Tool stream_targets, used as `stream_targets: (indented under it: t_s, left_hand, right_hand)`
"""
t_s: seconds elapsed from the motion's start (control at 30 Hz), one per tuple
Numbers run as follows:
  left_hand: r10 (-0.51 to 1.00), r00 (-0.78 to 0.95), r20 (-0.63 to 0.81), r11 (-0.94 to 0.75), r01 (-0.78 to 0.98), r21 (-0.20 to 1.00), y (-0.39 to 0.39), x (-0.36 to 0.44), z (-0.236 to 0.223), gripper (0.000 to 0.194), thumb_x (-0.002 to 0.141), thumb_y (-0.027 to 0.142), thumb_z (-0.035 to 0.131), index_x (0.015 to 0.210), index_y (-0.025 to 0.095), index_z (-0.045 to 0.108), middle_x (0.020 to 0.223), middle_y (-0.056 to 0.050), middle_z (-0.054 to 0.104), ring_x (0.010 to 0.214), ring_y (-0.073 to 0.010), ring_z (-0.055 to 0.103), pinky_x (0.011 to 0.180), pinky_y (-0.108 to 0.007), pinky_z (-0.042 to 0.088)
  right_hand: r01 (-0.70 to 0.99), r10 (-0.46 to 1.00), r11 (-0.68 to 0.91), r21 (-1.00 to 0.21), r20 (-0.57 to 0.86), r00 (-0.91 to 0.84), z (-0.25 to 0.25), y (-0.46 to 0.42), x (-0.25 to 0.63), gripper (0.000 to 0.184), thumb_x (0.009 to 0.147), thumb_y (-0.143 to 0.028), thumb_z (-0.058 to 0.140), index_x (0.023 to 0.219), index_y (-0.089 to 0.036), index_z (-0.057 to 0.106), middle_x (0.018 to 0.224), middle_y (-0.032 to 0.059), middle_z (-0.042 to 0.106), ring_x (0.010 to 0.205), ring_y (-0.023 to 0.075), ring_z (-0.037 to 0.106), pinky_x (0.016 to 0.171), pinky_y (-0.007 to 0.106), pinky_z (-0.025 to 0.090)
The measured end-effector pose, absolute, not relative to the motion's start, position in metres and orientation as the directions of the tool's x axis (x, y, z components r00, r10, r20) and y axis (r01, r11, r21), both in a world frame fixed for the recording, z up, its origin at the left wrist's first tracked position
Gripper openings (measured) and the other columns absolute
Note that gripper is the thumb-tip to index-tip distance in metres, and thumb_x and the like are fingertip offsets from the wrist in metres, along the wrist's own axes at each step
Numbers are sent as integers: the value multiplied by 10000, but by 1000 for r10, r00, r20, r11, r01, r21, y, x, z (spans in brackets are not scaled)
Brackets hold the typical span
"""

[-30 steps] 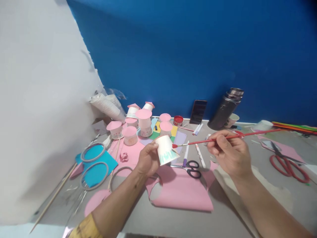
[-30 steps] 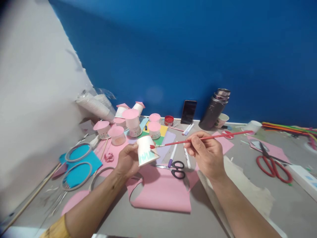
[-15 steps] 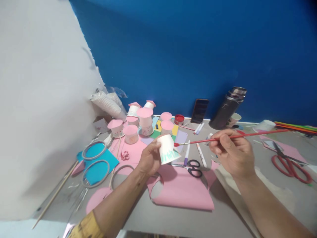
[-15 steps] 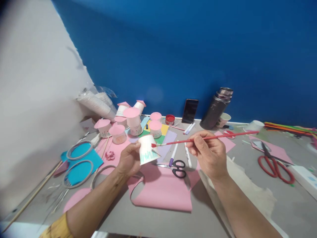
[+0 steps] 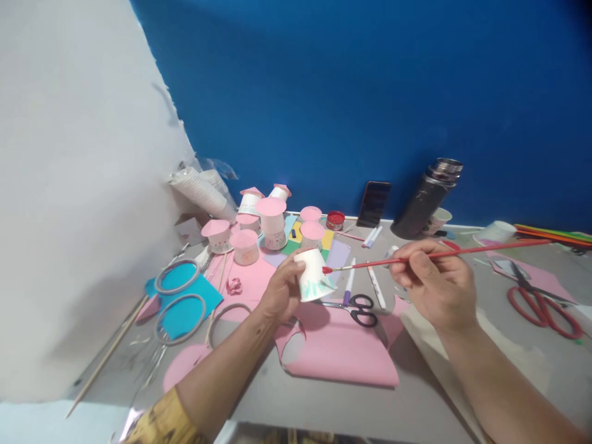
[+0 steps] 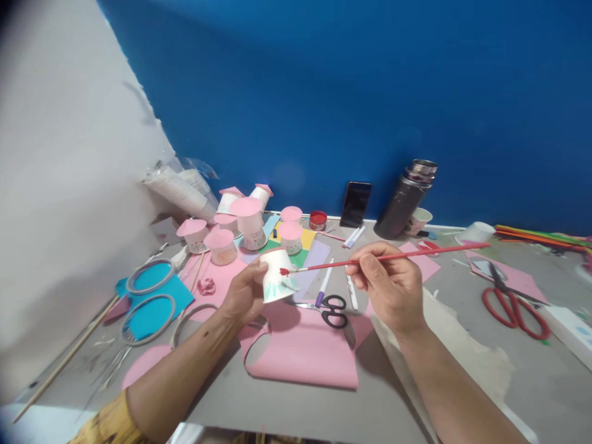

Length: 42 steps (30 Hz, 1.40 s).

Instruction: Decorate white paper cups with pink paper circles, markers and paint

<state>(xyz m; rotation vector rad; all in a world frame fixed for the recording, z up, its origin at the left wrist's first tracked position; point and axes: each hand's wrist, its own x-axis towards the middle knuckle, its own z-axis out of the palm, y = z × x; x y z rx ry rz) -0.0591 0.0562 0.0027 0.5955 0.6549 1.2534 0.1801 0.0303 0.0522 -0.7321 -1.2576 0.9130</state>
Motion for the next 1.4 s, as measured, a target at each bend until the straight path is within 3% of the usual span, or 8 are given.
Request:
stream_targets:
  t_s: [0.2,0.43,0.63,0.8,1.03,1.23,1.4]
  left_hand:
    - [978,135,-158,207,-643,737,55,-57,4,470,633,298,819,1052,113,718,820,-61,746,711,-205,686,652,-306,557]
    - [981,108,-159,191,-639,745,54,-57,2,464,635,312,838,1042,131,708,861,-55,743,749,-212,692,673,-317,563]
    - [984,116,-134,177,-616,767,54,-56,2,460,634,343,852,1008,139,680,830,-43,728,695,-195,678,635,-310,557]
    - [987,124,-106,159,-584,796,54,-55,2,487,645,357,860,1027,142,649,861,-53,731,716,-200,682,631,-311,556]
    - [988,92,-124,155,-559,814,53,-54,3,506,649,377,866,1023,166,601,850,-37,712,703,-190,668,613,-297,539]
    - [989,71,-127,144,-567,811,53,-53,3,525,641,379,877,1009,185,557,834,-10,685,683,-175,651,619,-302,538]
    - [988,45,-148,147,-559,816,54,-52,2,546,626,397,883,986,207,518,822,8,660,677,-175,647,606,-304,539]
  right_hand:
    - [-18,875,483,-876,482,46,48,26,177,178,908,-365,749,864,-193,747,697,48,711,530,130,577,469,259,441]
    - [-75,863,505,-860,501,72,51,26,179,149,922,-352,733,868,-214,747,735,56,716,573,150,602,478,273,452]
    - [27,863,502,-864,503,38,48,25,174,176,918,-365,737,848,-203,748,703,48,715,526,127,589,461,251,454]
    - [-38,870,492,-870,488,76,48,23,176,176,913,-378,739,863,-210,736,716,55,717,564,158,606,472,275,456]
    - [113,851,520,-847,526,21,45,21,171,196,924,-383,721,858,-199,740,721,51,715,534,144,599,463,264,481]
    - [101,834,542,-835,548,59,46,20,169,187,930,-373,713,850,-205,738,731,49,713,541,149,600,459,268,480]
    - [159,820,567,-808,573,-14,42,20,167,180,944,-349,696,850,-201,734,715,49,711,527,144,600,460,268,477]
